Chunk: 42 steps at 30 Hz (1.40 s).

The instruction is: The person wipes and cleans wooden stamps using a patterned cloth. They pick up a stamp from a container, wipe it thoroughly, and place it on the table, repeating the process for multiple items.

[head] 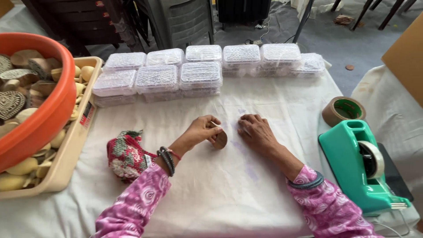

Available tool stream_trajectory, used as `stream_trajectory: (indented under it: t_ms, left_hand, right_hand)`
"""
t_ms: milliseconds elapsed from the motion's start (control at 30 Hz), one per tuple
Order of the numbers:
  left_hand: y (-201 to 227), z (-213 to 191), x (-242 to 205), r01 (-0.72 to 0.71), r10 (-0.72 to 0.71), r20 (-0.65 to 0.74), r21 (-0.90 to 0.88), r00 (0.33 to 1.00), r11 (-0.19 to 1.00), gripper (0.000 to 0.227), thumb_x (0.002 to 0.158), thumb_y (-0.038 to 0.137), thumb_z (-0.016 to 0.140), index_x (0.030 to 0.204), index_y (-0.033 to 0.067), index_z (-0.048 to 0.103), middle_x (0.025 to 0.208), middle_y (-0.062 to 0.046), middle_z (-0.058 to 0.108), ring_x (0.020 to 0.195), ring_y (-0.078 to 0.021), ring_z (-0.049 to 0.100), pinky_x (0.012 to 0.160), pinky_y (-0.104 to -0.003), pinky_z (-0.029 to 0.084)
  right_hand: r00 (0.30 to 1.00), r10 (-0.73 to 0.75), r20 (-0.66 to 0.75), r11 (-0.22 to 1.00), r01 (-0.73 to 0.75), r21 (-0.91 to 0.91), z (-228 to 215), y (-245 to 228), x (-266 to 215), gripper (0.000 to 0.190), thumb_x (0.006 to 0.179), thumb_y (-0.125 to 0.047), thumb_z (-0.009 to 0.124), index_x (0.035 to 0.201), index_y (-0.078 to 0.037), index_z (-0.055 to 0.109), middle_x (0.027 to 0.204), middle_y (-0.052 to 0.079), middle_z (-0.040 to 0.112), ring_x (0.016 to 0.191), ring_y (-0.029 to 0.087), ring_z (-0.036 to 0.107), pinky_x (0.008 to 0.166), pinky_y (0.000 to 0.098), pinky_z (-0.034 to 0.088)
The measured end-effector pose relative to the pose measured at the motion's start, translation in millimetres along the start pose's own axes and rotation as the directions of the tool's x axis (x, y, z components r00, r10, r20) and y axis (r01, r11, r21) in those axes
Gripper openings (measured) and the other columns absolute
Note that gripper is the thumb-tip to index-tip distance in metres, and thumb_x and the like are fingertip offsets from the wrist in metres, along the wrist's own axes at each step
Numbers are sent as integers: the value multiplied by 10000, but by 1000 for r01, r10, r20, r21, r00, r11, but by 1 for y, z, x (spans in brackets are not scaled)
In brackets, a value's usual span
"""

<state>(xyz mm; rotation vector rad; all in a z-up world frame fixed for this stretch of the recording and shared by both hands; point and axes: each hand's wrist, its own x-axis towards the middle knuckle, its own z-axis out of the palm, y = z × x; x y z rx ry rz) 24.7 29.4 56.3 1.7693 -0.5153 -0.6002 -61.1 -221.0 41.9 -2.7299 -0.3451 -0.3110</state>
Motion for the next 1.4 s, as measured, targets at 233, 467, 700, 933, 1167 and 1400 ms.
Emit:
stream_trajectory:
  t_ms: [233,467,700,933,1167,1400]
  left_hand:
    - [0,8,2,78,-62,-121,135,991,988,293,982,197,672,1224,33,671,1057,-83,738,799,-129,699,651,-261,612]
    - [10,-38,-56,-136,360,-264,607,895,783,285,944,187,706,1205,75,691,1251,-102,652,998,-199,709,800,-306,642]
    - [63,-107,-123,348,381,-449,886,808,305,587,931,481,700,1376,118,580,1436,-129,521,1257,-323,547,993,-480,537]
    - [14,-142,-166,667,-365,-568,697,738,264,838,811,595,797,1511,266,474,1422,-114,565,1302,-289,587,1085,-447,501]
    - [36,-124,-152,634,-55,-675,657,736,408,279,993,303,694,1242,196,762,1173,-156,749,1078,-362,704,937,-475,571]
    - [48,12,-61,-343,425,-425,258,799,903,304,1008,83,620,1308,131,638,1176,-75,749,1027,-171,748,826,-274,667]
  right_hand:
    - [1000,12,13,1000,-12,22,0,2,5,356,965,-310,635,1239,-90,691,1344,76,602,1250,280,504,993,461,428]
    - [957,-215,-194,959,245,143,-2,-37,-1,576,916,-305,707,1411,-48,563,1421,165,528,1261,330,530,1030,459,487]
    - [978,-208,-25,937,207,283,13,-41,-3,400,925,-206,666,1324,-208,640,1511,142,485,1171,256,604,831,373,604]
    - [869,431,244,555,-468,687,8,-22,6,306,1078,-305,554,1187,-67,713,961,192,769,705,213,694,621,322,562]
    - [944,262,-199,921,-183,344,-3,-33,-5,292,995,-287,651,1180,-72,718,1140,110,701,736,192,707,683,348,567]
    - [809,-204,-551,810,456,370,-28,-81,-22,907,826,-320,794,1570,-42,355,1575,251,348,1457,402,409,1126,441,463]
